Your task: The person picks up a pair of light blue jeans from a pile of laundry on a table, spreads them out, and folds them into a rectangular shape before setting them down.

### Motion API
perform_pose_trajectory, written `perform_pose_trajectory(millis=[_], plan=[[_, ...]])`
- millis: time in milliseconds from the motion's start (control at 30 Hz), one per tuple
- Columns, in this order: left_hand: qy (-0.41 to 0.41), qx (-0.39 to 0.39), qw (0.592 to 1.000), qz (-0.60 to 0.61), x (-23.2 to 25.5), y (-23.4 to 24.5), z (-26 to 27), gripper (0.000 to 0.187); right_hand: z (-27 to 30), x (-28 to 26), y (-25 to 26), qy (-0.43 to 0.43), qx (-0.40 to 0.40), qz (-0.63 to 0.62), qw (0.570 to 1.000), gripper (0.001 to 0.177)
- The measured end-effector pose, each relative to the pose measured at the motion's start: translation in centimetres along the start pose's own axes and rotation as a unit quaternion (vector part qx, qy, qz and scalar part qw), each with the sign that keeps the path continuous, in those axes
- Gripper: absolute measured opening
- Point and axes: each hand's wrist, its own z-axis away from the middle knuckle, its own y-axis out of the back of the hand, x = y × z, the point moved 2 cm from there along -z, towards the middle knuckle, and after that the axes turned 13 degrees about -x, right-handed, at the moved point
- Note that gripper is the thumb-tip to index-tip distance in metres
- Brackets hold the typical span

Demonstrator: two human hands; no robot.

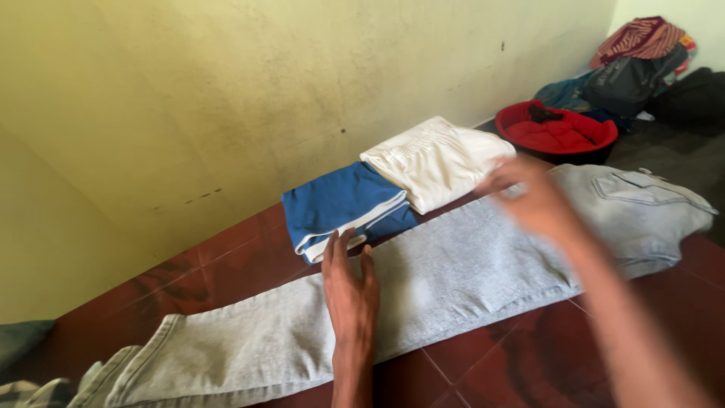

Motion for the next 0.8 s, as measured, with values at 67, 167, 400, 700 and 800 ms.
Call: perform_pose_trajectory(millis=[67, 167, 400, 700, 800], plan=[[0.053, 0.007, 0.997, 0.051, -0.6, 1.2, -0.1, 0.035, 0.8, -4.7, -7.7, 0.035, -0.018, 0.093, 0.995, 0.032], [0.156, -0.026, 0.981, 0.108, -2.7, 3.3, 0.4, 0.031, 3.0, -7.7, -14.3, -0.094, -0.154, 0.179, 0.967, 0.049], [0.0, 0.011, 0.981, -0.192, -6.4, 3.9, 1.1, 0.018, 3.9, -9.1, -15.7, 0.091, -0.103, 0.285, 0.949, 0.053], [-0.034, 0.04, 0.967, -0.25, -7.8, 5.1, 0.8, 0.012, 4.2, -9.9, -15.8, 0.151, -0.172, 0.301, 0.926, 0.046], [-0.077, 0.089, 0.956, -0.27, -8.2, 5.8, 1.2, 0.02, 4.1, -9.8, -16.0, 0.126, -0.184, 0.33, 0.917, 0.048]])
